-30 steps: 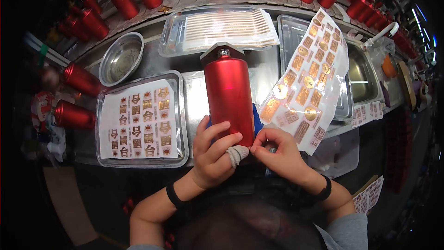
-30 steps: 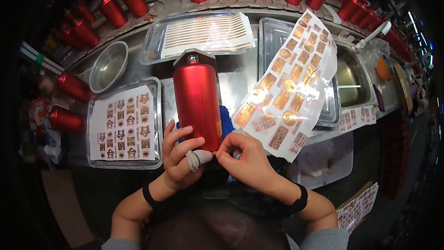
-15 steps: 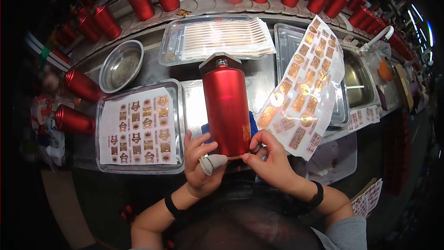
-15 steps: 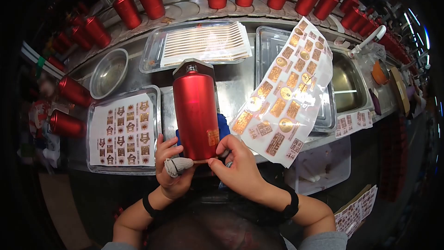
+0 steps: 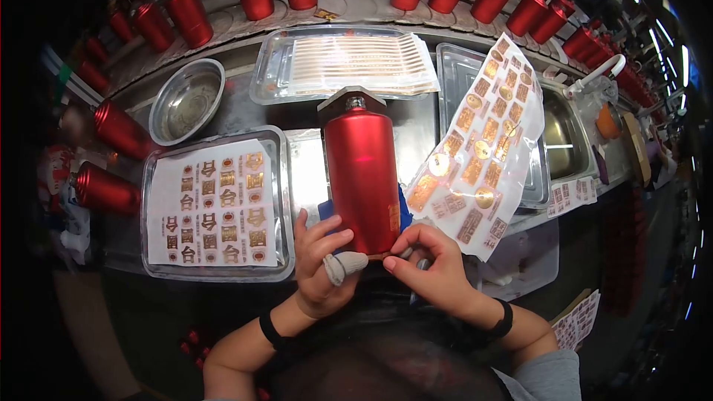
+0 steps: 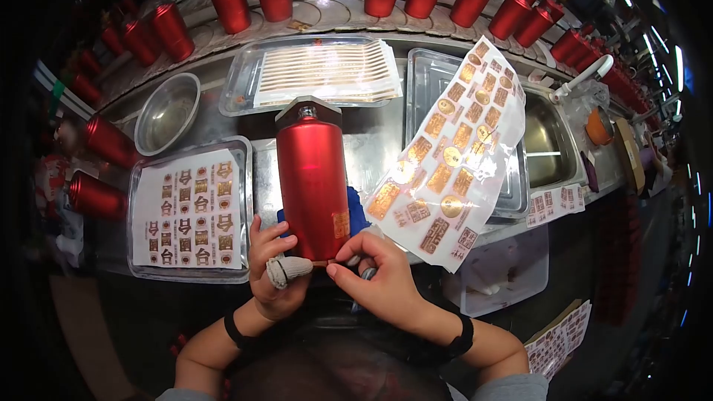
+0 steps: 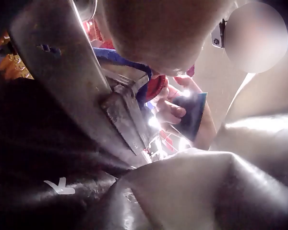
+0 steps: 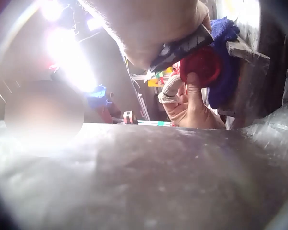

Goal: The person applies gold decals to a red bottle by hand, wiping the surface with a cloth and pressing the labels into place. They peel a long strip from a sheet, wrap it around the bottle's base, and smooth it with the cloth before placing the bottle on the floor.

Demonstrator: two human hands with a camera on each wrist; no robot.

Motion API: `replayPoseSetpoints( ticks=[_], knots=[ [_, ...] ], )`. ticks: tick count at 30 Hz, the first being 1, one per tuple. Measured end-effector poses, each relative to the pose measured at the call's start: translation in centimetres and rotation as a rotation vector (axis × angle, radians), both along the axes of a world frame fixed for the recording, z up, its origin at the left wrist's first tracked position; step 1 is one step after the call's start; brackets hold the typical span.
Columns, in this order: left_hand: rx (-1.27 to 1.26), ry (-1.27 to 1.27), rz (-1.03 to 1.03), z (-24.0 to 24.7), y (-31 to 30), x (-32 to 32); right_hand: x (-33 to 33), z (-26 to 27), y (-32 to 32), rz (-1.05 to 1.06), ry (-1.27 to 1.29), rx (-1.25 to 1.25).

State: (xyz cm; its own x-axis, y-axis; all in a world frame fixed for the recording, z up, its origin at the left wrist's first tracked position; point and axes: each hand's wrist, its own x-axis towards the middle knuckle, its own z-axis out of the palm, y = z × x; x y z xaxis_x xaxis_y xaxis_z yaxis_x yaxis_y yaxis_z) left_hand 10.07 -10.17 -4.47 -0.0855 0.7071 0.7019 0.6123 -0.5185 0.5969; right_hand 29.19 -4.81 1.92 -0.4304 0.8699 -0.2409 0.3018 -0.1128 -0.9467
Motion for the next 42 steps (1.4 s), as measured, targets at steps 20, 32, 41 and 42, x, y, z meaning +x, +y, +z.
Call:
replayPoseSetpoints(
  ticks=[20, 32, 41, 42],
  knots=[
    [0.034, 0.072, -0.011, 0.3, 0.2, 0.0, -1.5, 1.2, -0.2, -0.042, -0.098, 0.246],
    [-0.004, 0.089, -0.008, 0.5, -0.5, -1.0, -1.6, -0.2, -0.3, -0.11, -0.097, 0.132],
    [0.038, 0.152, 0.026, 0.4, -0.3, -0.8, -0.3, -1.0, -0.1, -0.073, 0.013, 0.043],
    [0.035, 0.151, 0.029, 0.4, -0.4, -0.7, -0.4, -0.7, -0.1, -0.071, 0.016, 0.042]
  ],
)
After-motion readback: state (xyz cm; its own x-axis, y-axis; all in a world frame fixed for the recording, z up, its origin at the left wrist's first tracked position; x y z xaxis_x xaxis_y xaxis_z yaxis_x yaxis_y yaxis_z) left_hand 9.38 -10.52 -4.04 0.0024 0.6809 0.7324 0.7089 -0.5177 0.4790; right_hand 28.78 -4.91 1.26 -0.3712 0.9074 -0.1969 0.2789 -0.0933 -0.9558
